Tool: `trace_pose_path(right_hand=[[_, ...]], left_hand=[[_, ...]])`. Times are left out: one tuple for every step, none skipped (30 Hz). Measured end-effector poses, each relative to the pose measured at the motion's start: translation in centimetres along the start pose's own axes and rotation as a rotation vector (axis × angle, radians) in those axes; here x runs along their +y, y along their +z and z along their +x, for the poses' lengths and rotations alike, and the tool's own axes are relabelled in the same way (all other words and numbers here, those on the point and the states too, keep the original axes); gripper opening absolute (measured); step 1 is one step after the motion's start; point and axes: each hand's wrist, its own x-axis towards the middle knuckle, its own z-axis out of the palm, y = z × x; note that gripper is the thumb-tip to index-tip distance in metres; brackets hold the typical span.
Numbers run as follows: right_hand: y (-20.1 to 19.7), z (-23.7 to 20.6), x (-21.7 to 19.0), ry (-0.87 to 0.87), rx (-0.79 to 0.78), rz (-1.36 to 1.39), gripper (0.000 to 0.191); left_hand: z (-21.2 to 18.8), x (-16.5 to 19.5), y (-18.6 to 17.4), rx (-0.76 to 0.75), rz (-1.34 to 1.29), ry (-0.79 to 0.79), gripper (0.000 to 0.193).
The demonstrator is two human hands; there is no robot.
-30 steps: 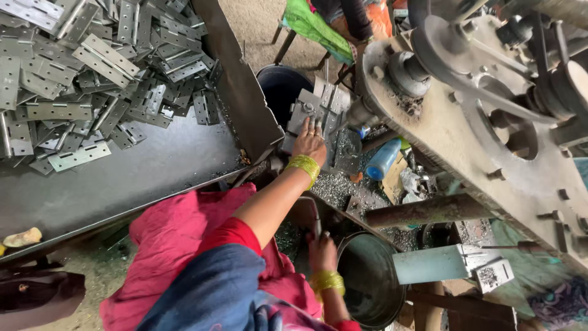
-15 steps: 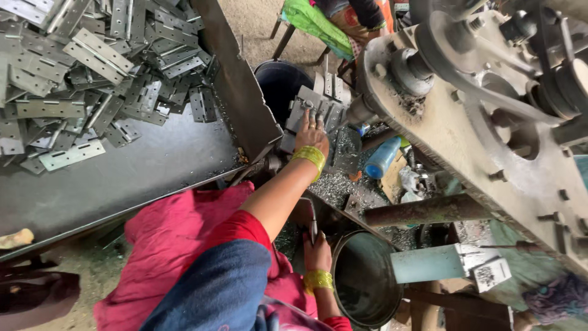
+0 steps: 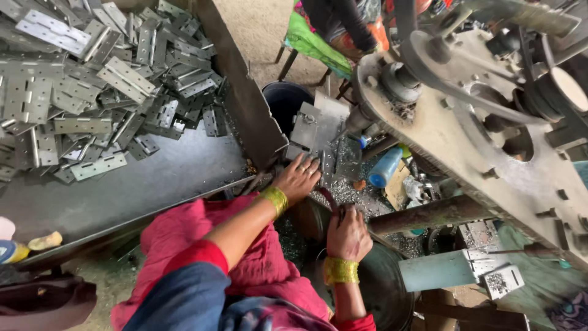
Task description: The person repeatedly picks metal hinge pieces from a bin, places them into a press machine, and operates the lever to process them. Finished pieces are dropped into a collection area below. The task is performed continuously throughout the clip.
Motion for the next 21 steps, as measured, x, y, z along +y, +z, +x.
trace_pose_path(right_hand=[[-0.3,0.4,-0.4,-0.002,0.006,-0.025,0.026],[-0.4,0.7,-0.7,-0.006,0.016,-0.031,0.025],[-0.5,1.0,-0.8,-0.009,0.027,-0.040,0.024],[-0.5,1.2,-0.8,-0.011,0.038,-0.054,0.023],[-0.4,1.3,-0.8,-0.019,0.047,-0.058,0.022],[-0.4,1.3,-0.7,-0.028,0.056,-0.062,0.022],[-0.3,1.2,-0.6,-0.039,0.065,-0.067,0.022],[-0.3,1.1,-0.6,-0.059,0.086,-0.059,0.022],[-0.2,1.0,-0.5,-0.080,0.102,-0.051,0.021],[-0.1,0.9,-0.5,-0.102,0.118,-0.039,0.020],[-0.1,0.8,-0.6,-0.106,0.096,-0.048,0.021],[-0.1,0.8,-0.6,-0.108,0.080,-0.054,0.021],[-0.1,0.8,-0.7,-0.106,0.069,-0.056,0.022],[-0.2,1.0,-0.9,-0.113,0.100,-0.063,0.021],[-0.3,1.1,-1.0,-0.120,0.127,-0.065,0.021],[-0.4,1.3,-1.3,-0.129,0.149,-0.064,0.021],[-0.6,1.6,-1.5,-0.108,0.118,-0.057,0.021],[-0.8,1.9,-1.8,-0.085,0.086,-0.051,0.021],[-1.0,2.3,-2.0,-0.063,0.048,-0.053,0.020],[-1.2,2.6,-2.2,-0.051,0.004,-0.083,0.021],[-1.2,3.0,-2.3,-0.037,-0.030,-0.115,0.022]], left_hand=[[0.3,-0.2,0.1,-0.049,-0.003,0.025,0.031],[1.5,-0.6,0.0,-0.088,-0.001,0.055,0.029],[3.3,-0.6,-0.1,-0.127,-0.003,0.087,0.027],[5.4,-0.1,-0.3,-0.027,-0.040,0.022,0.032],[7.7,0.5,-0.7,0.073,-0.074,-0.043,0.037],[9.7,1.4,-1.1,0.174,-0.108,-0.109,0.042],[11.3,2.5,-1.3,0.057,0.001,-0.102,0.033],[12.4,3.4,-1.4,-0.063,0.108,-0.099,0.028],[12.8,3.9,-1.4,-0.186,0.214,-0.098,0.030],[12.6,4.1,-1.4,-0.320,0.157,-0.151,0.030],[11.8,4.1,-1.2,-0.454,0.097,-0.204,0.030],[10.8,3.8,-1.1,-0.584,0.040,-0.255,0.030],[9.8,3.2,-0.9,-0.515,-0.063,-0.315,0.029],[8.5,2.5,-0.6,-0.448,-0.159,-0.369,0.029],[7.4,2.0,-0.5,-0.382,-0.252,-0.424,0.028],[6.1,1.8,-0.3,-0.205,-0.114,-0.410,0.035],[4.9,1.7,-0.3,-0.034,0.026,-0.389,0.045],[4.3,1.7,-0.3,0.136,0.163,-0.360,0.055],[4.1,1.7,-0.3,-0.104,0.134,-0.313,0.047],[4.2,1.9,-0.4,-0.342,0.094,-0.266,0.041],[4.6,2.1,-0.5,-0.571,0.055,-0.213,0.035]])
